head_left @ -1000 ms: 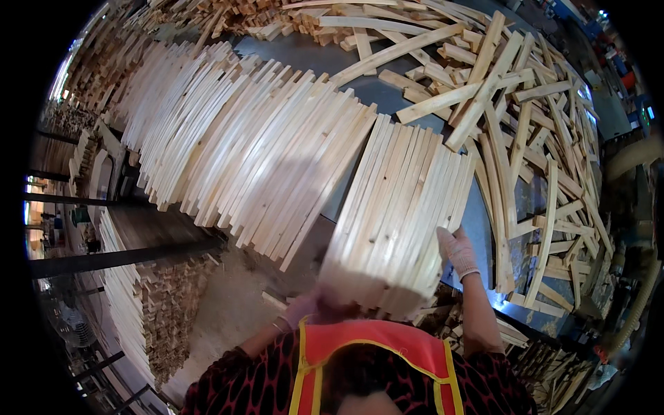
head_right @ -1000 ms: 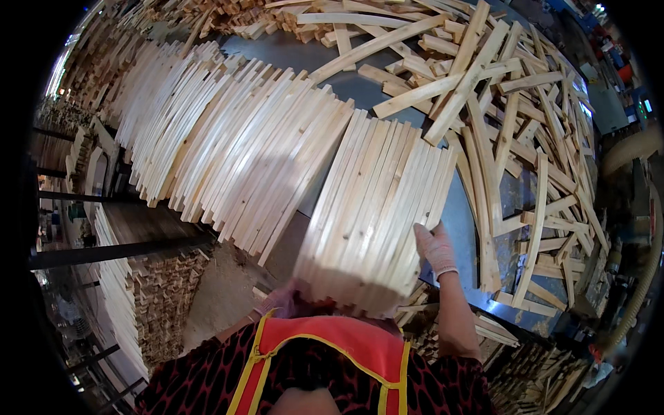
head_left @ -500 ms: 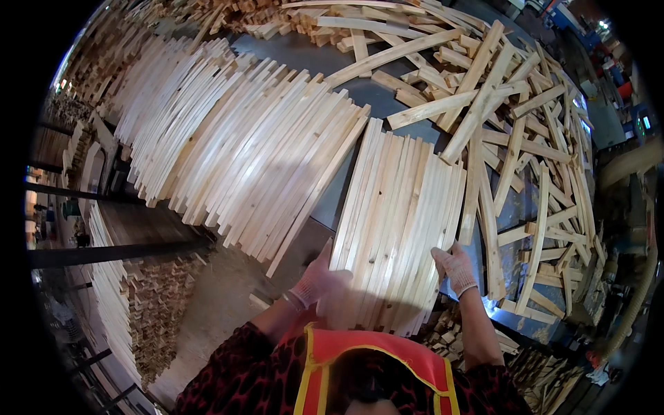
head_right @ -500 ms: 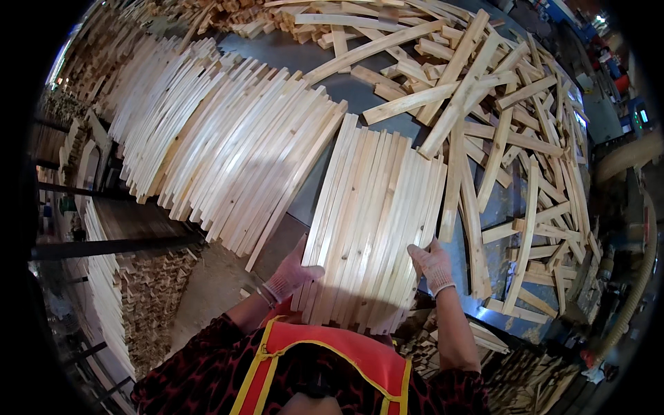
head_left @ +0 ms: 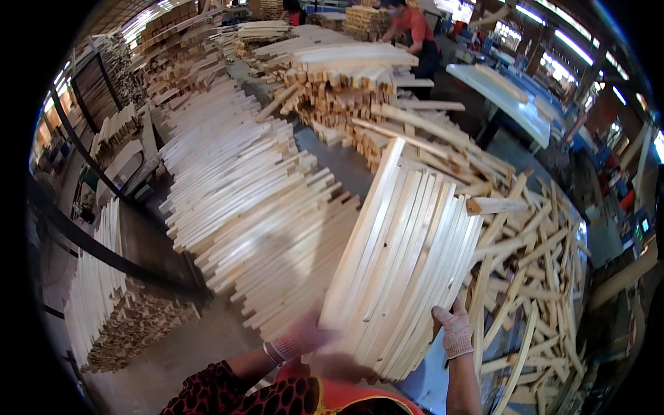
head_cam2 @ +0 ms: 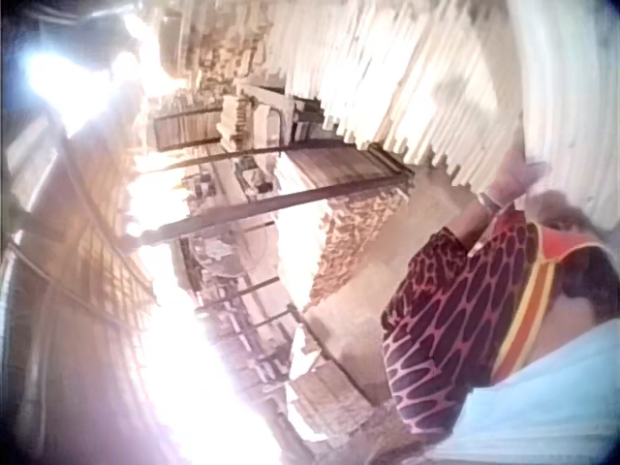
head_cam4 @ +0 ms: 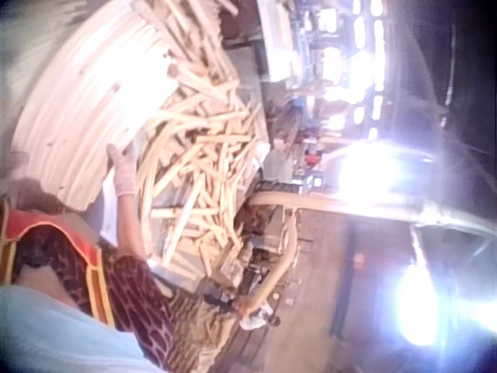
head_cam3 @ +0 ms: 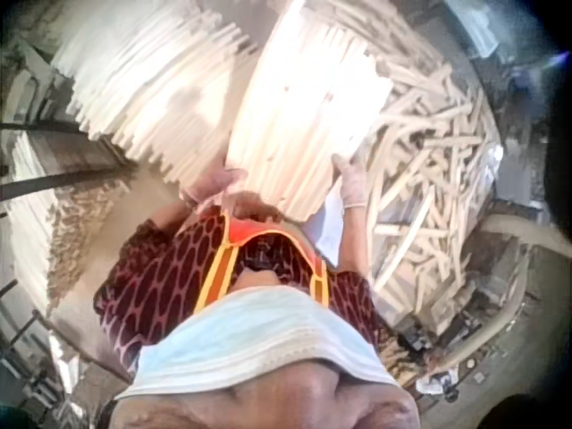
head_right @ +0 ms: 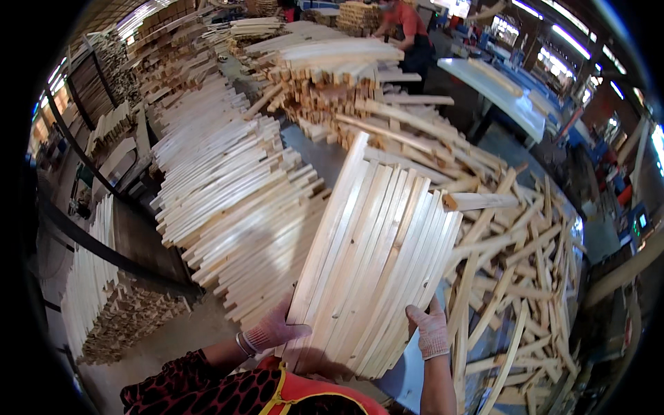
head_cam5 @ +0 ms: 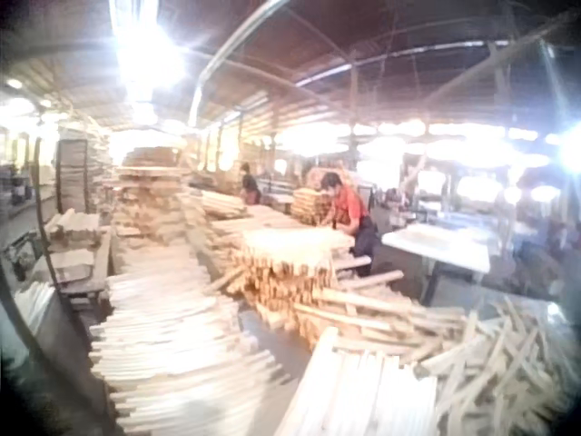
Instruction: The person sorts wooden planks on a metal table, picking them up from a disorganized pile and arranging them into a neat stack. They repeatedly gather planks with both hands and place them in an orderly fashion.
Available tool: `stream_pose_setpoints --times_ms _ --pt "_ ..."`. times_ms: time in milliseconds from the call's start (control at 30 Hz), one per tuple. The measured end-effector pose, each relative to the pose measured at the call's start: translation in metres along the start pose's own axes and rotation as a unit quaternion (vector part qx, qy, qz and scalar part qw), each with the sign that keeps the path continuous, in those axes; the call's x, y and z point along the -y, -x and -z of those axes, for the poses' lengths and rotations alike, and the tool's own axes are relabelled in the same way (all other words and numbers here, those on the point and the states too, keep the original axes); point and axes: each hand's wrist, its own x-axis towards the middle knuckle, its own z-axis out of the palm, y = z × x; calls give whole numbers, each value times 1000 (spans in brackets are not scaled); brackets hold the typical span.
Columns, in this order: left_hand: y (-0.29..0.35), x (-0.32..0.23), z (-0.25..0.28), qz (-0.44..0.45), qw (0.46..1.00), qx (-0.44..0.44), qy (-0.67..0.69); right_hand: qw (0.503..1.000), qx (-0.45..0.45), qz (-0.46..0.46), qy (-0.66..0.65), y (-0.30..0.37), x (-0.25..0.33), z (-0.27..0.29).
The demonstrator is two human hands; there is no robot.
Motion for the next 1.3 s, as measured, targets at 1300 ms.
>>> stream_pose_setpoints --times_ms 1300 --pt "65 145 272 329 749 -549 -173 883 232 -406 45 -29 -106 -101"
